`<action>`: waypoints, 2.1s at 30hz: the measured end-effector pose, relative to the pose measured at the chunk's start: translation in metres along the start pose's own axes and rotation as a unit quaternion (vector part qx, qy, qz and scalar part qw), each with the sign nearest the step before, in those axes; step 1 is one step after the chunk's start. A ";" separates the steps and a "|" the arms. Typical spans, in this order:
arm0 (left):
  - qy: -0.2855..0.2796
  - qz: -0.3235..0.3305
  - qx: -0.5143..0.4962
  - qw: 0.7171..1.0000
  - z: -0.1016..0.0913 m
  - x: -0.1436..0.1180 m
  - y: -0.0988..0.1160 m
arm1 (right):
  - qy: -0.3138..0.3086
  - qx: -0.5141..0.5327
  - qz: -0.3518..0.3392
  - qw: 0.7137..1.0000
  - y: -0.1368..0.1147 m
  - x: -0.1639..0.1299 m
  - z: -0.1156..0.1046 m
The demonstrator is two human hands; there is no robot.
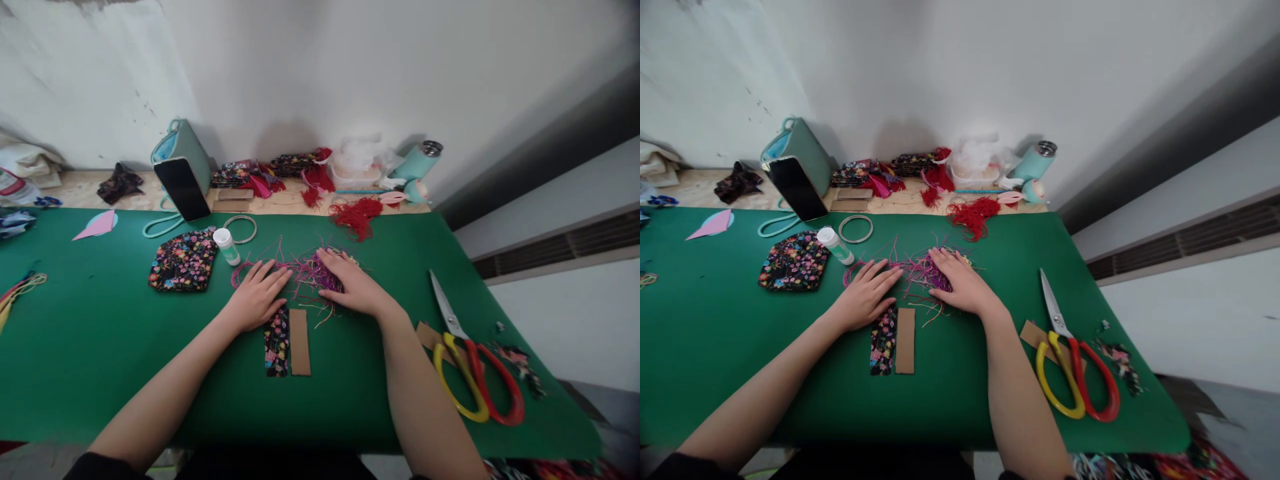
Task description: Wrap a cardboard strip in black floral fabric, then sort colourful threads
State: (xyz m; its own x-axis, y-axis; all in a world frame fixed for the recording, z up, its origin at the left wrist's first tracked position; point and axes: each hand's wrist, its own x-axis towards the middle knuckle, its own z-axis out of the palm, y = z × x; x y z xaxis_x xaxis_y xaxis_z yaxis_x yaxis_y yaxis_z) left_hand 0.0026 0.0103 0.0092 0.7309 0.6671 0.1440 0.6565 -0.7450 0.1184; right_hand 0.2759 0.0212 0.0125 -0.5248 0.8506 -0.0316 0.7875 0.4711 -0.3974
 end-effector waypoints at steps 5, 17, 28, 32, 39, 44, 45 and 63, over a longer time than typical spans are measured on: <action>0.002 0.001 -0.003 1.000 0.000 -0.001 -0.001 | -0.006 -0.003 0.015 1.000 0.000 -0.001 0.000; -0.007 -0.009 0.002 1.000 -0.004 -0.005 -0.003 | -0.020 -0.033 0.001 0.999 -0.004 -0.001 -0.004; 0.005 -0.008 0.019 1.000 -0.015 -0.009 -0.006 | -0.025 -0.040 0.017 0.999 -0.002 -0.003 -0.006; 0.033 0.002 0.030 0.999 -0.019 -0.011 -0.009 | -0.013 -0.026 0.017 0.999 0.000 -0.004 -0.004; 0.080 0.027 0.070 0.994 -0.026 -0.013 -0.013 | -0.012 -0.019 0.029 0.999 0.000 -0.004 -0.003; 0.104 -0.007 0.094 0.990 -0.031 -0.014 -0.017 | -0.017 -0.022 0.028 0.999 0.000 -0.004 -0.004; 0.110 -0.016 0.101 0.989 -0.032 -0.014 -0.017 | -0.016 -0.022 0.026 0.999 0.001 -0.004 -0.004; 0.060 0.039 -0.033 0.997 -0.023 -0.001 0.002 | -0.019 -0.045 0.020 0.999 -0.001 -0.004 -0.003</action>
State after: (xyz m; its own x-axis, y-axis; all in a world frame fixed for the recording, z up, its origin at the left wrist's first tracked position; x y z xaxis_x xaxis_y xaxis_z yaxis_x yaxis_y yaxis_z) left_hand -0.0011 0.0078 0.0321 0.7499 0.6035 0.2710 0.5813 -0.7966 0.1657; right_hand 0.2778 0.0183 0.0163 -0.5028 0.8605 -0.0817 0.8330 0.4571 -0.3118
